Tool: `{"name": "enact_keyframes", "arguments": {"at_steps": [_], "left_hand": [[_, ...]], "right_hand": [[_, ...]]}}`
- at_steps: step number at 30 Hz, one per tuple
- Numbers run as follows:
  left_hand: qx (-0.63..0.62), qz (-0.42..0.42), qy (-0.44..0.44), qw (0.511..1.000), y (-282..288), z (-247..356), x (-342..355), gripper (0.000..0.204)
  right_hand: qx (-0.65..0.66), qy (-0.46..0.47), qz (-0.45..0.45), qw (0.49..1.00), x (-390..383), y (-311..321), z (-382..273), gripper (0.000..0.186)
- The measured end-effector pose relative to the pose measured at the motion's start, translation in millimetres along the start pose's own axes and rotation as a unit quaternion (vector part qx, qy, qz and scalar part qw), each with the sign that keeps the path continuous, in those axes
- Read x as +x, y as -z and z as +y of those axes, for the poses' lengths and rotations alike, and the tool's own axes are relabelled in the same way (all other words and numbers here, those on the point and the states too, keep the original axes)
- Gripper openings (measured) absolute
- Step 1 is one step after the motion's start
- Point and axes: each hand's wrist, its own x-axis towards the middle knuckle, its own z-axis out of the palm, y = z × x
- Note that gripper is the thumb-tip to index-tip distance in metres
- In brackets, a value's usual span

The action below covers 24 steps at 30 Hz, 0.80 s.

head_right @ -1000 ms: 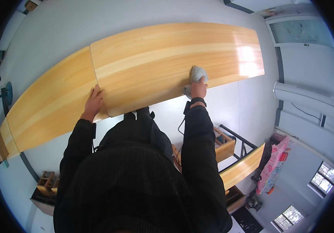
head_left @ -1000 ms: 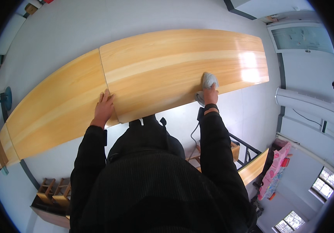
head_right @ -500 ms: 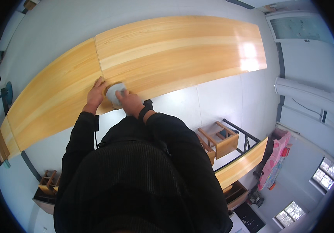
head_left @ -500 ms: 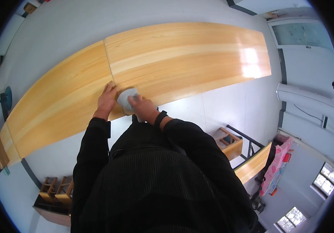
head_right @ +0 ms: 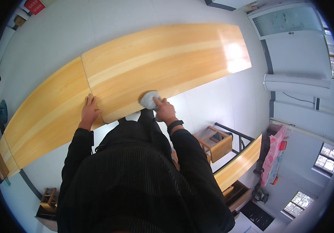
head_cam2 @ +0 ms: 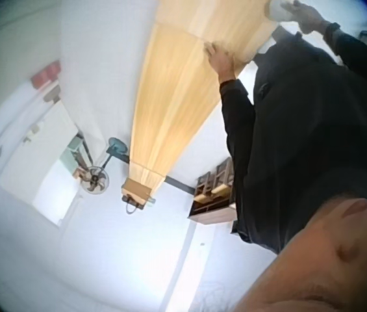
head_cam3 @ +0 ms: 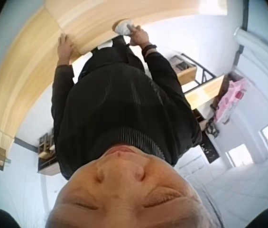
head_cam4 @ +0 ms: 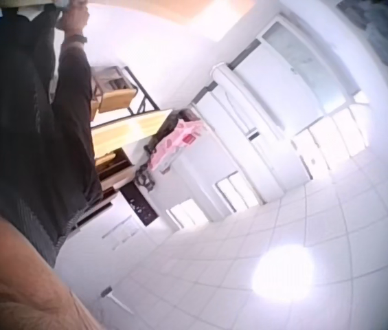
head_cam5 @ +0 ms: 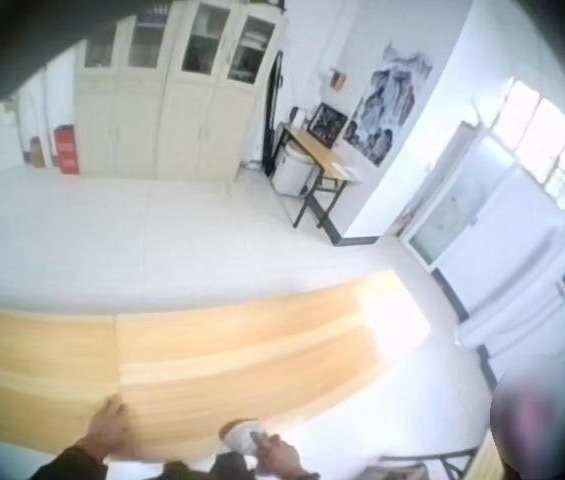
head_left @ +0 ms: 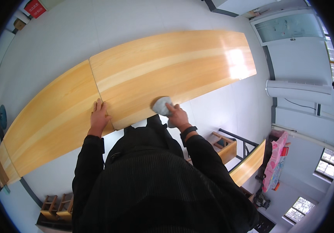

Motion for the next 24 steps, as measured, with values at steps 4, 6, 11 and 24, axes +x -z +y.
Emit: {"name": "enact_keyframes", "arguments": {"at_steps": [4,6,11,24], "left_hand": [[0.013,-0.011,0.043,0.999,5,16,-1,0.082],[0.005,-0.006,0.057,0.998,0,19,3,0.083],[0.000,-0.017,0.128,0.992,-3,43,15,0.086],[0.039,0.011,0.216,0.975,-16,95,25,0.092]], "right_hand": [[0.011,-0.157,0.036,0.987,22,22,82,0.056],[0.019,-0.191,0.078,0.978,41,35,121,0.064],[0.078,-0.295,0.114,0.946,121,77,185,0.067],[0.045,0.109,0.025,0.993,220,43,-7,0.062]]}}
